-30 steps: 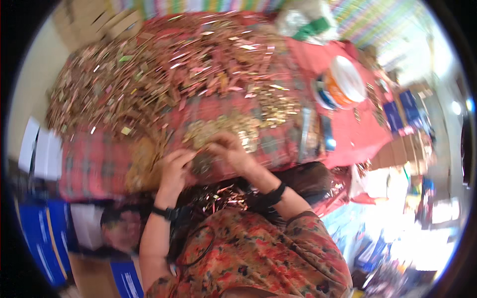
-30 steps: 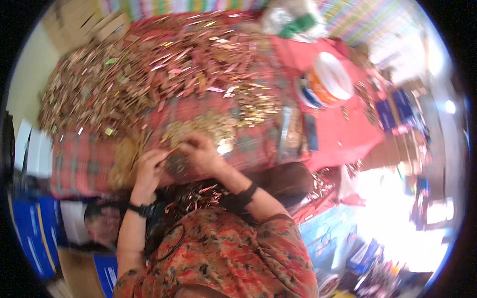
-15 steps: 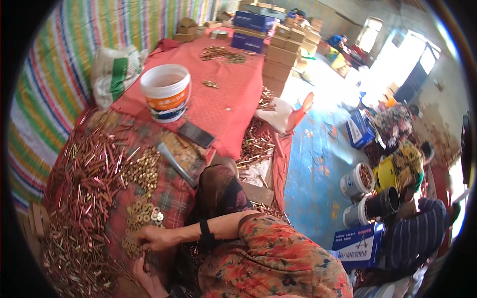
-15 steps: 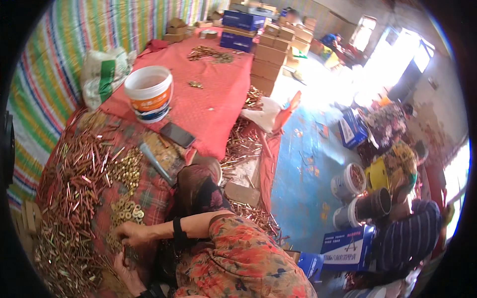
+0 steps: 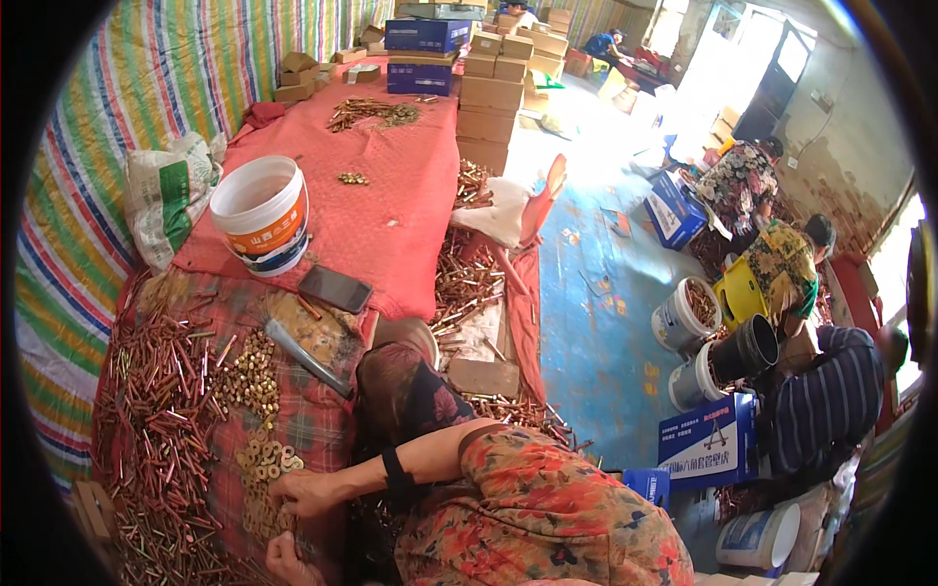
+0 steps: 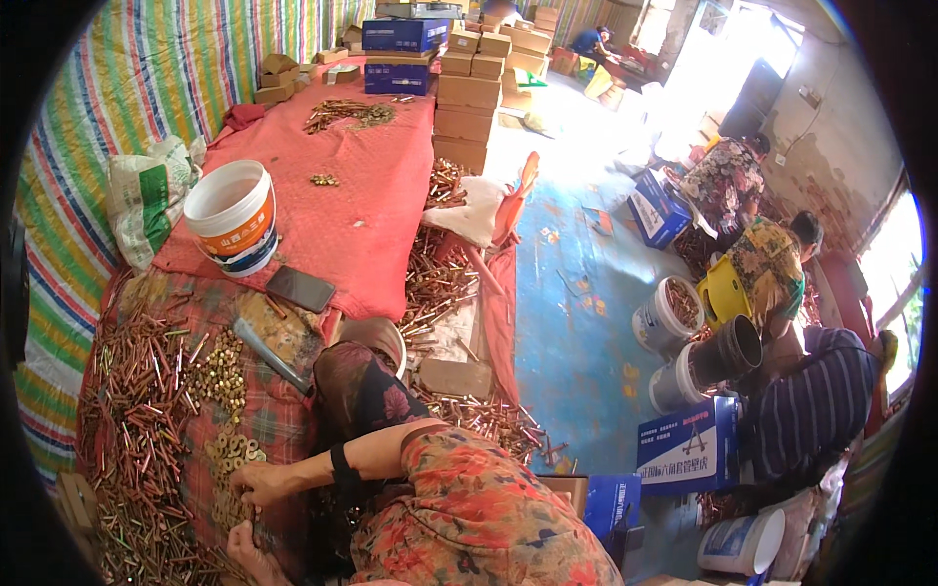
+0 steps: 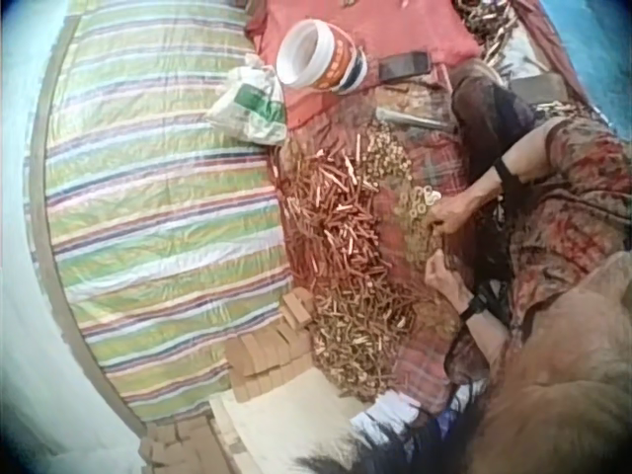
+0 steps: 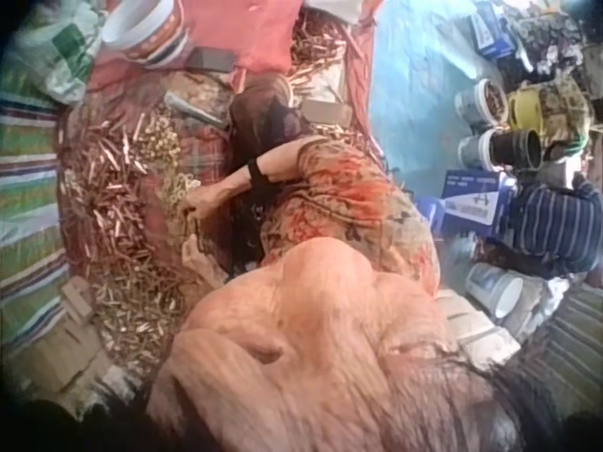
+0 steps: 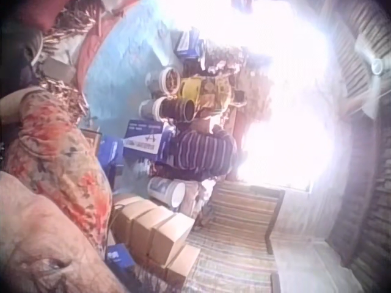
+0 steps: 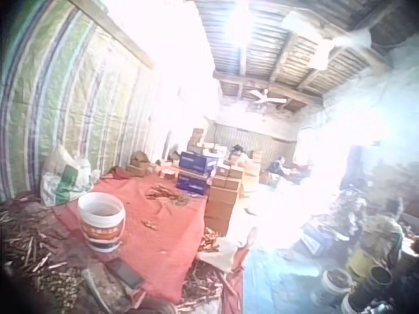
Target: Assembling metal washers onto long bolts.
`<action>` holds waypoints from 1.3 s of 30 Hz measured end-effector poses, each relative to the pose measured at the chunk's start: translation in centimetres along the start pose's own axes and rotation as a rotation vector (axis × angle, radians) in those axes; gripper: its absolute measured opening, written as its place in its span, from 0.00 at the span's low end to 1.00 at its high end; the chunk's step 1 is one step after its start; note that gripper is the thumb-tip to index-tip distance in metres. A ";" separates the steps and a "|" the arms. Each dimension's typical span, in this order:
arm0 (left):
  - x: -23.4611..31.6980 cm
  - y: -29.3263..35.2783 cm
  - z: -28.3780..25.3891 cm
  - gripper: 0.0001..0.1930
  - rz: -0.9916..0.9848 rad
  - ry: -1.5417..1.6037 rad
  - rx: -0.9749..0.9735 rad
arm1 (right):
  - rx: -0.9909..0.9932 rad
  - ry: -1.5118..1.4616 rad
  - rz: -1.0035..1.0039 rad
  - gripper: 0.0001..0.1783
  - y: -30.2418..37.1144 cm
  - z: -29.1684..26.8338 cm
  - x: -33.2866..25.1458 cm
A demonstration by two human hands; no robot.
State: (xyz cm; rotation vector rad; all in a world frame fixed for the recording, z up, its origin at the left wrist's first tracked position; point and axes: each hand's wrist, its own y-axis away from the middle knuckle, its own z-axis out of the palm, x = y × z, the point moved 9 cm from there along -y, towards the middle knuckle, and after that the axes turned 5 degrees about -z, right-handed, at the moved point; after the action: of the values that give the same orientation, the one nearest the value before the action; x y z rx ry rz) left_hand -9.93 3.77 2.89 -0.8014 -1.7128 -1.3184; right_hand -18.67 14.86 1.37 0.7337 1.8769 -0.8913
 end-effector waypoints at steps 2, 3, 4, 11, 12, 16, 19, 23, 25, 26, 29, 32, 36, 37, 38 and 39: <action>-0.5 -1.0 -0.4 0.11 0.057 -0.031 0.012 | 0.001 -0.007 0.017 0.09 0.0 -0.4 0.5; -0.1 -1.2 -0.4 0.10 0.111 -0.059 0.028 | -0.031 -0.043 0.029 0.09 -0.1 -0.3 0.6; -0.2 -1.2 -0.3 0.10 0.110 -0.061 0.025 | -0.063 -0.079 0.040 0.10 -0.1 -0.2 0.6; -4.7 -3.5 -0.9 0.11 -0.188 0.319 -0.049 | 0.047 -0.140 -0.280 0.10 0.3 -0.8 -2.6; -5.6 -3.6 -0.4 0.11 -0.281 0.407 -0.088 | 0.060 -0.075 -0.372 0.10 0.5 -0.9 -3.3; -5.8 -3.3 -0.3 0.12 -0.332 0.386 -0.034 | 0.032 -0.111 -0.297 0.11 0.7 -0.9 -2.8; -3.9 -2.8 -0.2 0.11 -0.218 0.246 -0.012 | -0.020 -0.061 -0.153 0.09 1.0 -1.6 -3.0; -3.3 -3.0 0.3 0.10 -0.149 0.174 -0.086 | 0.017 -0.047 -0.093 0.08 1.1 -2.0 -2.5; -2.7 -2.2 0.9 0.10 -0.153 0.174 -0.119 | 0.040 -0.067 -0.026 0.09 1.0 -1.8 -1.3; 0.5 -1.2 1.4 0.11 0.170 -0.107 -0.127 | 0.041 -0.064 -0.028 0.09 1.0 -1.8 -0.9; 2.4 -0.3 1.5 0.12 0.381 -0.383 -0.113 | 0.069 -0.109 -0.007 0.09 1.0 -1.6 -0.8; 0.1 -1.6 0.2 0.13 0.082 -0.214 -0.112 | 0.057 -0.099 0.015 0.10 0.8 -1.2 -0.7; -4.2 -4.4 -3.4 0.05 0.143 0.202 -0.076 | 0.033 -0.154 -0.074 0.11 0.2 0.1 -2.1; -4.4 -4.3 -2.9 0.04 0.088 0.282 -0.108 | 0.001 -0.153 -0.078 0.13 0.0 0.2 -2.1; -4.0 -3.4 -2.8 0.04 0.037 0.381 -0.092 | -0.014 -0.110 -0.187 0.15 -0.2 0.6 -3.5; -4.4 -3.1 -3.2 0.04 -0.006 0.448 -0.059 | -0.024 -0.080 -0.300 0.18 -0.2 0.8 -5.0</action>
State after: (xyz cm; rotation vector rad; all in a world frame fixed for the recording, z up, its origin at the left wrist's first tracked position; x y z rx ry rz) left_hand -9.84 -0.14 -1.98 -0.4851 -1.3267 -1.4313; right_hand -16.36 13.41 5.70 0.4003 1.9522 -1.0665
